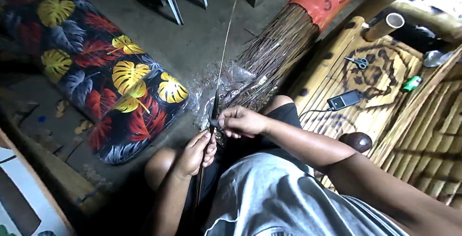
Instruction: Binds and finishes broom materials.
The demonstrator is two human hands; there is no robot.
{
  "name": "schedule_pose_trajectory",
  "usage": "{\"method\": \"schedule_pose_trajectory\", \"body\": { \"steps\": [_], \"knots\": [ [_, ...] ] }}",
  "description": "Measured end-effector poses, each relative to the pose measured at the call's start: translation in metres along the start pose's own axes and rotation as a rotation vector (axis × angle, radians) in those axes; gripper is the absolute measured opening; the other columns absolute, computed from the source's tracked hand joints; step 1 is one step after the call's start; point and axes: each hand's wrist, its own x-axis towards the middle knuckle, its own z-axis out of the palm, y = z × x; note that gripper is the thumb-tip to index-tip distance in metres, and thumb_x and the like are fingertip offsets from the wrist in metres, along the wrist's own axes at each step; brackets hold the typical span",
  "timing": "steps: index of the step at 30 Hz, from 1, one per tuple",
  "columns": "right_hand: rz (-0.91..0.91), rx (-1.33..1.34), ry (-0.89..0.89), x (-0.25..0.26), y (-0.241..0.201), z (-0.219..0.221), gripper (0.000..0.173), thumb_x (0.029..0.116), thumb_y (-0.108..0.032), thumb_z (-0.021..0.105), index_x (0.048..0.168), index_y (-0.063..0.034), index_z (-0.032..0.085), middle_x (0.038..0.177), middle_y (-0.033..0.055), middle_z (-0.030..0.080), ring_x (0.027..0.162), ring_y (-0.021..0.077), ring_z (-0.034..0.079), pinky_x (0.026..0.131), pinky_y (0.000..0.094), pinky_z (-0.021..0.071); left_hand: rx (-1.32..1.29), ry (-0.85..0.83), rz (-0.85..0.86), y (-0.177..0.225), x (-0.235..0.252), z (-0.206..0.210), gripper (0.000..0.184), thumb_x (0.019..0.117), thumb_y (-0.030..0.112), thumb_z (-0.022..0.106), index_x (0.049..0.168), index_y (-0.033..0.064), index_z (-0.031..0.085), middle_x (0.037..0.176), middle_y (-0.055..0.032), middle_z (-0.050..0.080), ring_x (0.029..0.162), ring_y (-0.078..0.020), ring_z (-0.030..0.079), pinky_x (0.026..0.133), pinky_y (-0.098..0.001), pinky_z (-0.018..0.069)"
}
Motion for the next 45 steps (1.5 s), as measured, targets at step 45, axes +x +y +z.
{"method": "schedule_pose_trajectory", "body": {
  "steps": [45],
  "knots": [
    [-0.194,-0.121,0.1,0.008,0.011,-0.01,0.027,0.1044,-0.022,0.052,0.093,-0.0016,0.066,0.067,0.006,0.063,0.049,0.0105,0.056,0.044,0.0248,0.047,0.046,0.027,0.04,0.0,-0.005,0.004,0.034,0.1105,0.026,0.024,0.097,0.0131,0.053,0.066,0.0064,0.044,0.045,-0.0019,0.041,0.04,-0.0148,0.0375]
  ]
}}
